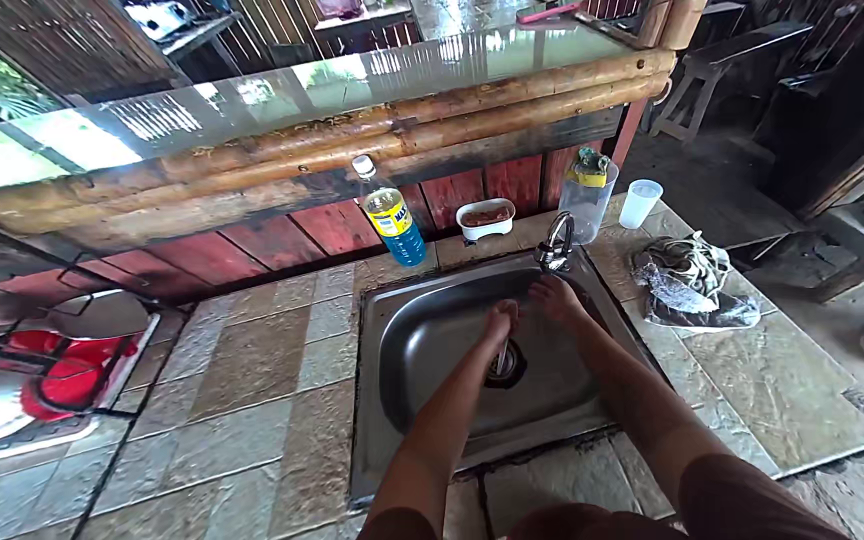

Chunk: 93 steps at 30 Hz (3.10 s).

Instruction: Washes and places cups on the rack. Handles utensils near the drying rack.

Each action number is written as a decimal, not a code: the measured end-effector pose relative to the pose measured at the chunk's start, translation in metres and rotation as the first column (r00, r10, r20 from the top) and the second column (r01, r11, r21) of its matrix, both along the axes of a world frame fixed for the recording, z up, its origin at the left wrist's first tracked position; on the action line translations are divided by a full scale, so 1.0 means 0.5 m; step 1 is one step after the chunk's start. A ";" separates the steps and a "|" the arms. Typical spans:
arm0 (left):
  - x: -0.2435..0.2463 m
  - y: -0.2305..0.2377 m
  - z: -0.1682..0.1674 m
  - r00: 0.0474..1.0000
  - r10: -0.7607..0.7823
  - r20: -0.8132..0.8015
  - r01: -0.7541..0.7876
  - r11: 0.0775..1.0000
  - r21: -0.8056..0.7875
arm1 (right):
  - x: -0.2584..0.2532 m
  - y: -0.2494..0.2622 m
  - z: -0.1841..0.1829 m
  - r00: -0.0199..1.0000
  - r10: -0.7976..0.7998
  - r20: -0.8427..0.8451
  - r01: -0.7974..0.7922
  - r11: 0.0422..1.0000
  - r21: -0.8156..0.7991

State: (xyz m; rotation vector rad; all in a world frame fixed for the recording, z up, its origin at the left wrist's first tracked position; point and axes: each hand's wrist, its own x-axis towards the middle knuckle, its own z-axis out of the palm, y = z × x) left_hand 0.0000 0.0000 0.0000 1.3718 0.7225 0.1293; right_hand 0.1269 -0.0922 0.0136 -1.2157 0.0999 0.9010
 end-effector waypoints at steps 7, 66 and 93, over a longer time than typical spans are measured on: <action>0.026 -0.016 -0.005 0.994 -0.041 -0.104 0.038 0.999 -0.031 | 0.017 0.066 -0.002 0.922 -0.348 -0.169 0.386 0.853 0.351; -0.018 -0.031 0.046 0.995 0.085 -0.044 -0.093 0.969 -0.231 | -0.060 0.020 0.044 0.469 0.679 0.564 -0.281 0.721 -0.634; 0.118 -0.049 0.065 0.990 0.037 0.135 -0.021 0.993 -0.117 | 0.069 -0.049 0.153 0.168 0.788 0.593 -0.331 0.611 -0.719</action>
